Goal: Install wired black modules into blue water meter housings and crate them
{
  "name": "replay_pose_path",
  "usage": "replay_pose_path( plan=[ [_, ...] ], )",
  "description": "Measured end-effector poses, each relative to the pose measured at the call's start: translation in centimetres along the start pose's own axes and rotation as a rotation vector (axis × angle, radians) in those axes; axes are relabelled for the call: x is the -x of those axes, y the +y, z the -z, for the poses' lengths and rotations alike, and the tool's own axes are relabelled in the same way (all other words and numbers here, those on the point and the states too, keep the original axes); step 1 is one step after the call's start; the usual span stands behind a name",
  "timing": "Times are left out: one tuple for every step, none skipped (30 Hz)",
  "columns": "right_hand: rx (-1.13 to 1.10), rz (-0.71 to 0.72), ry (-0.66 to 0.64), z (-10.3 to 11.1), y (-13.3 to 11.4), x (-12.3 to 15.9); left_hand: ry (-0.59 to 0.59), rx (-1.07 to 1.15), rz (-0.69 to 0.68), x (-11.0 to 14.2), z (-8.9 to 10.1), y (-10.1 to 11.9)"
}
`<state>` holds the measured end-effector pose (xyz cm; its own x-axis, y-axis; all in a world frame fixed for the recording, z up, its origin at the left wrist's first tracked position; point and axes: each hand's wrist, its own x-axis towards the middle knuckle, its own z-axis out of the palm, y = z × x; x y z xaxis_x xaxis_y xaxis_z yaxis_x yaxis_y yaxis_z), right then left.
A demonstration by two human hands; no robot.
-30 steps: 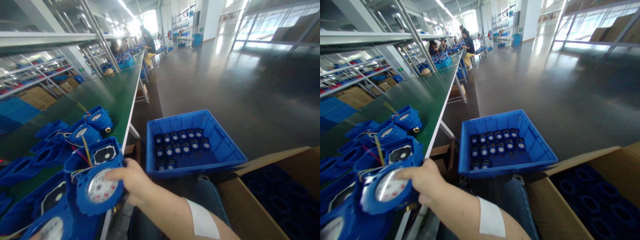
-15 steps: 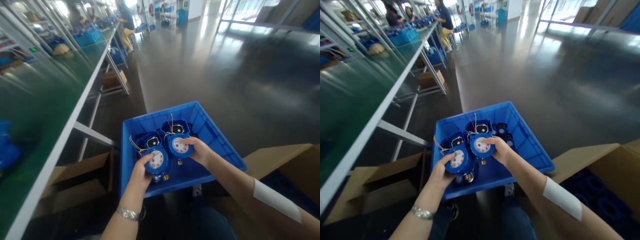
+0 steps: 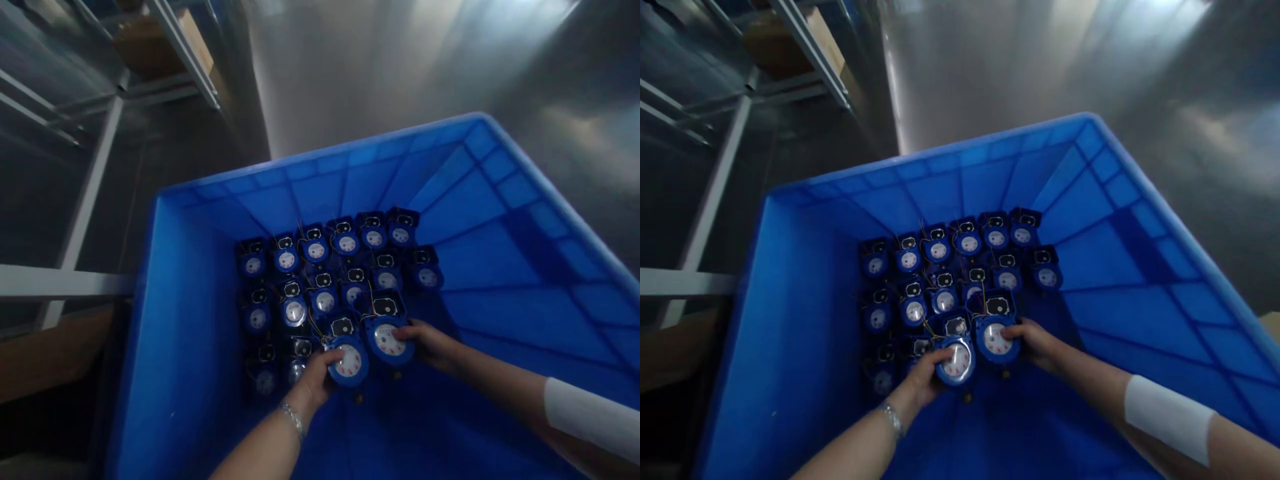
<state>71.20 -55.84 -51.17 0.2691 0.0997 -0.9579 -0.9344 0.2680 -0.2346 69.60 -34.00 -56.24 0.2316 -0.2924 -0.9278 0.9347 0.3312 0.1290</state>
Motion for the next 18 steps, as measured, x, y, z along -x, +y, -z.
replay_pose_path(
  plan=[
    [0.002, -0.024, 0.009, 0.5, 0.3, -0.9, 0.004, -0.006, 0.004, -1.1, 0.5, -0.3],
    [0.003, -0.045, 0.011, 1.0, 0.6, -1.6, 0.01, -0.012, 0.002, -2.0, 1.0, -0.6],
    [0.006, -0.064, 0.008, 1.4, 1.0, -2.3, 0.016, -0.016, -0.001, -2.8, 1.4, -0.8],
    [0.013, -0.082, -0.002, 1.8, 1.4, -2.8, 0.025, -0.02, -0.006, -3.5, 1.8, -1.1],
    [0.021, -0.097, -0.017, 2.1, 1.9, -3.3, 0.036, -0.024, -0.011, -4.1, 2.1, -1.4],
    [0.03, -0.113, -0.034, 2.5, 2.4, -3.8, 0.05, -0.028, -0.016, -4.7, 2.4, -1.7],
    [0.036, -0.128, -0.049, 2.8, 2.9, -4.3, 0.065, -0.033, -0.02, -5.2, 2.6, -2.0],
    [0.042, -0.144, -0.059, 3.0, 3.4, -5.0, 0.079, -0.04, -0.023, -5.8, 2.8, -2.3],
    [0.05, -0.157, -0.061, 3.3, 3.8, -5.7, 0.089, -0.046, -0.028, -6.3, 2.9, -2.5],
    [0.06, -0.166, -0.059, 3.6, 4.3, -6.5, 0.097, -0.053, -0.036, -6.8, 3.1, -2.7],
    [0.074, -0.171, -0.052, 3.9, 4.6, -7.3, 0.102, -0.059, -0.047, -7.2, 3.2, -2.8],
    [0.089, -0.17, -0.043, 4.2, 5.0, -8.2, 0.106, -0.065, -0.061, -7.7, 3.3, -2.9],
    [0.102, -0.164, -0.035, 4.4, 5.3, -9.0, 0.109, -0.071, -0.078, -8.1, 3.5, -3.0],
    [0.111, -0.158, -0.03, 4.6, 5.6, -9.8, 0.11, -0.076, -0.096, -8.4, 3.7, -3.0],
    [0.115, -0.153, -0.03, 4.8, 5.8, -10.6, 0.109, -0.081, -0.114, -8.6, 3.8, -3.0],
    [0.114, -0.148, -0.033, 5.0, 6.1, -11.2, 0.106, -0.086, -0.128, -8.9, 4.0, -3.1],
    [0.115, -0.145, -0.039, 5.1, 6.4, -11.7, 0.102, -0.092, -0.142, -9.0, 4.2, -3.1],
    [0.116, -0.144, -0.047, 5.2, 6.6, -12.2, 0.096, -0.098, -0.153, -9.1, 4.4, -3.2]
  ],
)
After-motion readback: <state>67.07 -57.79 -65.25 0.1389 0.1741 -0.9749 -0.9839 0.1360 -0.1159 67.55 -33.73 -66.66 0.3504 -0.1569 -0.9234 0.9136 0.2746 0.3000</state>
